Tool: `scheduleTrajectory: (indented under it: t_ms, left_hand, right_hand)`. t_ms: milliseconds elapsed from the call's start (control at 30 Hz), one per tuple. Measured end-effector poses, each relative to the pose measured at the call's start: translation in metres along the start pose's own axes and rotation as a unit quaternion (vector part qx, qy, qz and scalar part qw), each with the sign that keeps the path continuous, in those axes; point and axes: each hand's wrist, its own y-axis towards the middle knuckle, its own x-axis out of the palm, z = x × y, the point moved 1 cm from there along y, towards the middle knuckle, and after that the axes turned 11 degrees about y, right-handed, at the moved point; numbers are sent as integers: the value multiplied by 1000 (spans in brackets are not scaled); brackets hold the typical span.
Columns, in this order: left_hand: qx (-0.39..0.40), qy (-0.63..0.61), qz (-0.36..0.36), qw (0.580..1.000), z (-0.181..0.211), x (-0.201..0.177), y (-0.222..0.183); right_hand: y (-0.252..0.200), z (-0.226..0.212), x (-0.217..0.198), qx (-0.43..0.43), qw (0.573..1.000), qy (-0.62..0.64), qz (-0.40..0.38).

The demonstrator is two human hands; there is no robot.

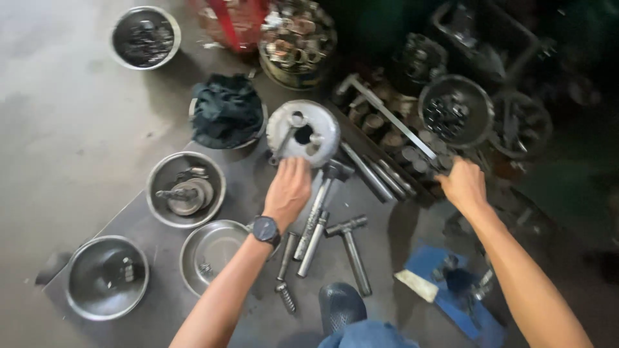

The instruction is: Inspecting and cleaning various motorcycle engine components including a crankshaft and needle bearings.

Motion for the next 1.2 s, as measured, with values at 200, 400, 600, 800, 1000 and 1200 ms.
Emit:
scheduleTrajectory:
  t_ms: [200, 400, 600, 800, 1000, 1200]
  left_hand:
    - [11, -24, -2, 1000, -7, 2, 5]
    - [3, -16, 63, 998, 4, 16, 3]
    - [-4, -57, 50, 997, 6, 27, 3]
    - [-1, -93, 39, 995, 3, 30, 5]
    - [5, -129, 20, 991, 4, 33, 4]
    - [4, -115, 25, 993, 1, 32, 4]
  right_hand:
    - [16, -171, -67, -36, 971, 235, 33]
    - [192, -223, 49, -51, 793, 603, -65]
    - [271, -265, 124, 52, 706, 694, -127]
    - [269, -268, 113, 129, 701, 677, -185]
    - [297, -250, 84, 56, 729, 672, -117]
    - [304, -273, 99, 19, 774, 602, -193]
